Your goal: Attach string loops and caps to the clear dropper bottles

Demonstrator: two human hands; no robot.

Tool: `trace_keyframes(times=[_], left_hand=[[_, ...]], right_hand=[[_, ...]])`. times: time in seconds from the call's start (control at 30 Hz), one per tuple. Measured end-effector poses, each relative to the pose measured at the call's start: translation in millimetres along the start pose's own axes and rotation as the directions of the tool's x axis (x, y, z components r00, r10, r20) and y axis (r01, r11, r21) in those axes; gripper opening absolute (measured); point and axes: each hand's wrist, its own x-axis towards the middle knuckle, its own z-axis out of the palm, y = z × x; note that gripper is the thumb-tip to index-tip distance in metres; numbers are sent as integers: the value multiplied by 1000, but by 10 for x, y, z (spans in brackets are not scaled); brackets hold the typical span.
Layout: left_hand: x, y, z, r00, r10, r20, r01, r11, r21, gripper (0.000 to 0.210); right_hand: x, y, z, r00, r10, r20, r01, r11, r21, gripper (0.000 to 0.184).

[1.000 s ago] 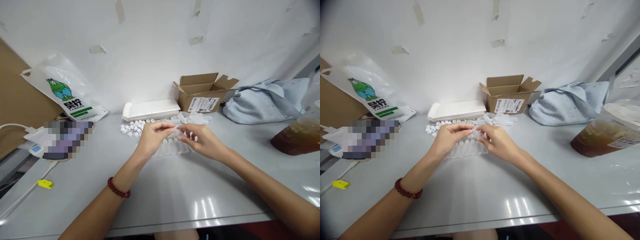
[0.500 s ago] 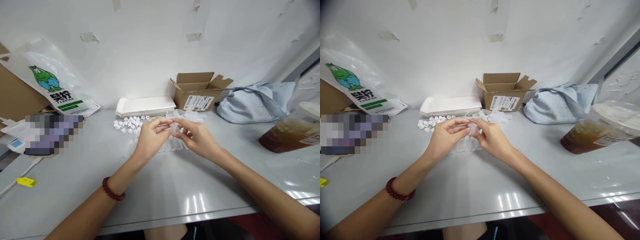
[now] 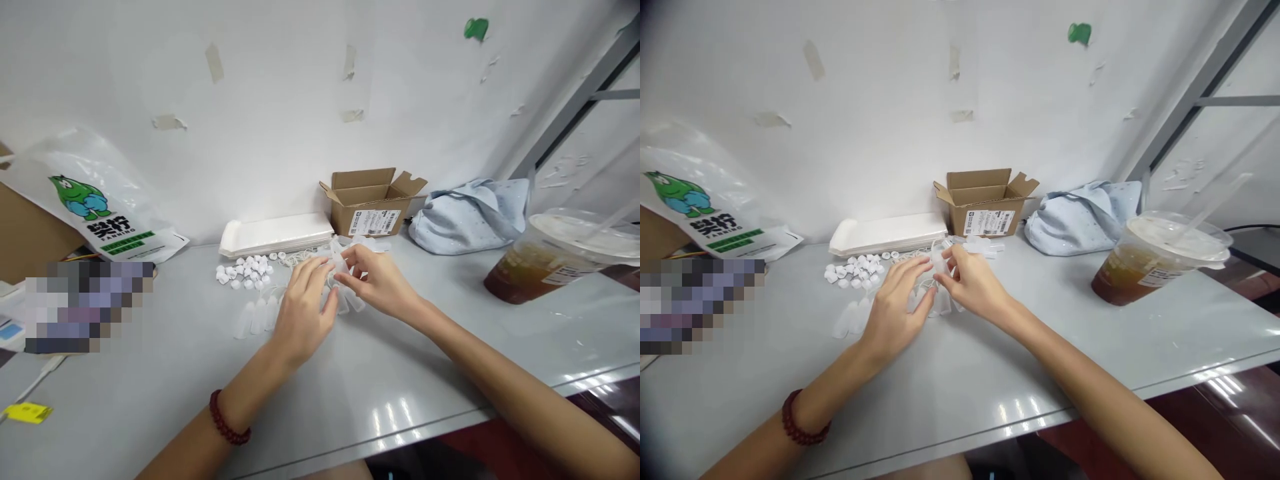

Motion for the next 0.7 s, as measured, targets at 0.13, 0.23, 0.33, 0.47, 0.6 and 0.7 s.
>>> trace_keyframes(times=[0.13, 0.23, 0.33, 0.47, 0.6, 0.7], left_hand=[[-7, -3, 13, 998, 55, 43, -57, 997, 46, 39], [-6, -4, 13, 992, 104, 68, -109, 992, 60, 39], [-14, 4, 13, 992, 108, 71, -114, 990, 83, 32], [-32, 13, 20, 992, 104, 75, -111, 989, 102, 26], [-10, 40, 42, 983, 122, 139, -137, 985, 104, 26], [49, 83, 78, 966, 116, 230, -143, 984, 104, 33]], right_hand=[[-8, -37, -17, 998, 55, -4, -55, 995, 80, 21], [6, -36, -16, 993, 119, -11, -116, 983, 146, 24], [38, -9, -54, 986, 165, 21, -167, 979, 118, 25], [87, 61, -192, 957, 230, 177, -222, 973, -66, 24], [122, 120, -307, 879, 319, 355, -286, 947, -144, 23], [139, 137, -322, 846, 343, 409, -315, 939, -137, 25]])
